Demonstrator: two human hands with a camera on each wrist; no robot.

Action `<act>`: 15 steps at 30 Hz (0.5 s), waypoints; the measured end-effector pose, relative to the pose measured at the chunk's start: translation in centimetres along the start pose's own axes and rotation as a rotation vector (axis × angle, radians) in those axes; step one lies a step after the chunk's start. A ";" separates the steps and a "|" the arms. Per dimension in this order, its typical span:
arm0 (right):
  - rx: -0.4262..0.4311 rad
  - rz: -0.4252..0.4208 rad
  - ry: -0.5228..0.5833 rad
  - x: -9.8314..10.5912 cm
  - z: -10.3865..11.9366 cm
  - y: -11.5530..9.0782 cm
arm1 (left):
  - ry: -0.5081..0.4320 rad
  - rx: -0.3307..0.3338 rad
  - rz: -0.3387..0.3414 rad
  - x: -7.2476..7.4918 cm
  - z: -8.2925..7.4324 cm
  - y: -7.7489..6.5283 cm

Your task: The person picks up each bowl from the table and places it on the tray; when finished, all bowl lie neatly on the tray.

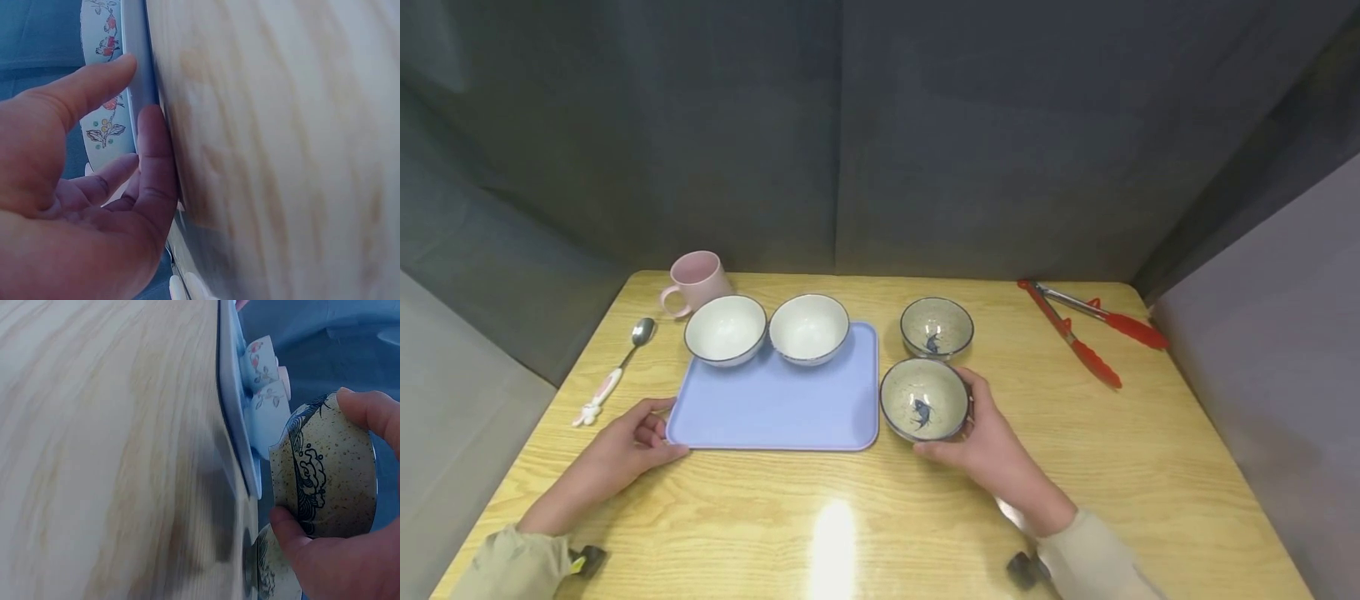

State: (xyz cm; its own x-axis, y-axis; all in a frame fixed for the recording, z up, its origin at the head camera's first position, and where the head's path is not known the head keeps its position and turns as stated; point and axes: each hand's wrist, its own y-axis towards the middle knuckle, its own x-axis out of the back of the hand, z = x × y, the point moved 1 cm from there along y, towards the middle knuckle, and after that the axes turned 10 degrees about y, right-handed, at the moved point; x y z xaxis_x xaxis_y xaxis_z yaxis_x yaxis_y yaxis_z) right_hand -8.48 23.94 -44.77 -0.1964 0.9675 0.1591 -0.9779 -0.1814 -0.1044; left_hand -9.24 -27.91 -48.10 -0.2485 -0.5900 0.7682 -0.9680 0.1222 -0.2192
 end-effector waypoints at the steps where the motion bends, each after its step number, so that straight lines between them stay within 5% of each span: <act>1: 0.003 0.004 0.004 -0.2 0.1 0.1 | -0.002 -0.001 0.000 0.0 0.0 0.0; 15: 0.019 0.071 0.010 -3.2 1.0 1.3 | -0.007 -0.004 -0.005 0.1 -0.1 -0.1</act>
State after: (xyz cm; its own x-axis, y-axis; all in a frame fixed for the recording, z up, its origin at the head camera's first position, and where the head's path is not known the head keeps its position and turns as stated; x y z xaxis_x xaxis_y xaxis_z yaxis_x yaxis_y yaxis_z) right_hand -9.19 20.45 -44.41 -0.2644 0.9539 0.1423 -0.9628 -0.2525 -0.0961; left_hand -9.14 -27.90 -47.95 -0.2438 -0.5964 0.7648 -0.9693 0.1227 -0.2133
